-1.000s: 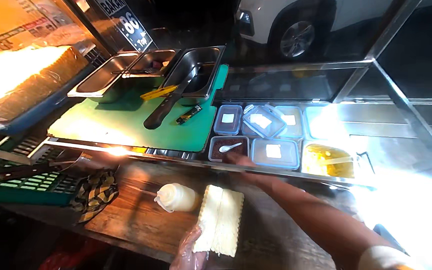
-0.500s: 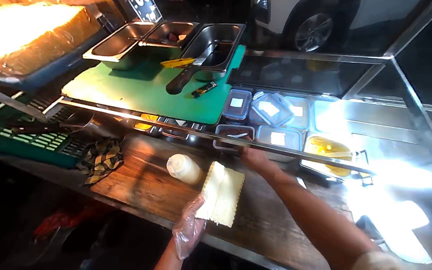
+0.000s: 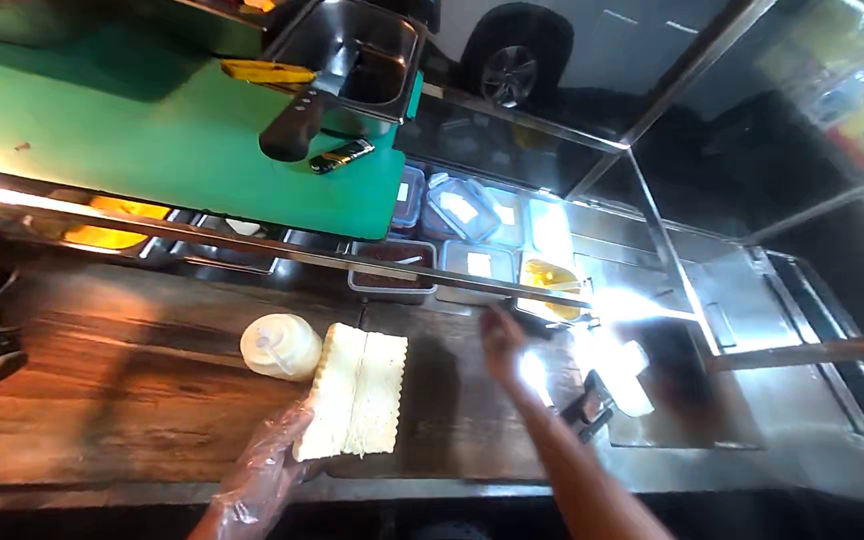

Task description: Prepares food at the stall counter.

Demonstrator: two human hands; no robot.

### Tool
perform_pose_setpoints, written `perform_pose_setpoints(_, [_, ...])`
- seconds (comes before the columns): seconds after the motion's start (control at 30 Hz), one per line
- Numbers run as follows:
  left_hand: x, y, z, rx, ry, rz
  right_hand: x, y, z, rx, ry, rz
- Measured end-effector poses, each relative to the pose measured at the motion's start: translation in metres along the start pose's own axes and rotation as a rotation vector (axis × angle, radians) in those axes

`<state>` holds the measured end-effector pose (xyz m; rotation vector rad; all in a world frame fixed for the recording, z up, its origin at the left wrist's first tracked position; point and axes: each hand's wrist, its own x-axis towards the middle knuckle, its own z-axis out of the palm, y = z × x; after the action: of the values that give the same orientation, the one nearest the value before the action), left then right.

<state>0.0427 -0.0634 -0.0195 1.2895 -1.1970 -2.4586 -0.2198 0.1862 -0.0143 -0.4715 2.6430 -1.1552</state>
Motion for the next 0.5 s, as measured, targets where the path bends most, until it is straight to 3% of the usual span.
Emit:
perform_pose_setpoints(0.07, [0.001, 0.000, -0.007, -0.024, -0.093, 0.016, 0.051, 0.027, -0.068, -0.407, 0.074, -0.060])
perform_pose_setpoints(0.13, [-0.006, 0.000, -0.005, -0.067, -0.097, 0.025, 0.102, 0.070, -0.117, -0.776, -0.061, -0.129])
perform_pose_setpoints(0.2, [-0.018, 0.003, 0.001, -0.106, -0.073, 0.018, 0.134, 0.105, -0.135, -1.125, -0.258, -0.098])
perform_pose_setpoints(0.27, [-0.030, 0.004, 0.006, -0.130, -0.022, 0.026, 0.150, 0.133, -0.135, -1.301, -0.345, -0.124])
perform_pose_setpoints(0.33, [-0.039, -0.002, 0.002, -0.126, 0.052, 0.021, 0.153, 0.140, -0.136, -1.300, -0.365, -0.128])
perform_pose_setpoints(0.43, [-0.048, -0.016, -0.010, -0.087, 0.193, -0.001, 0.135, 0.116, -0.143, -1.066, -0.371, 0.030])
perform_pose_setpoints(0.5, [-0.052, -0.030, -0.014, -0.015, 0.291, 0.083, 0.126, 0.106, -0.149, -0.922, -0.345, 0.109])
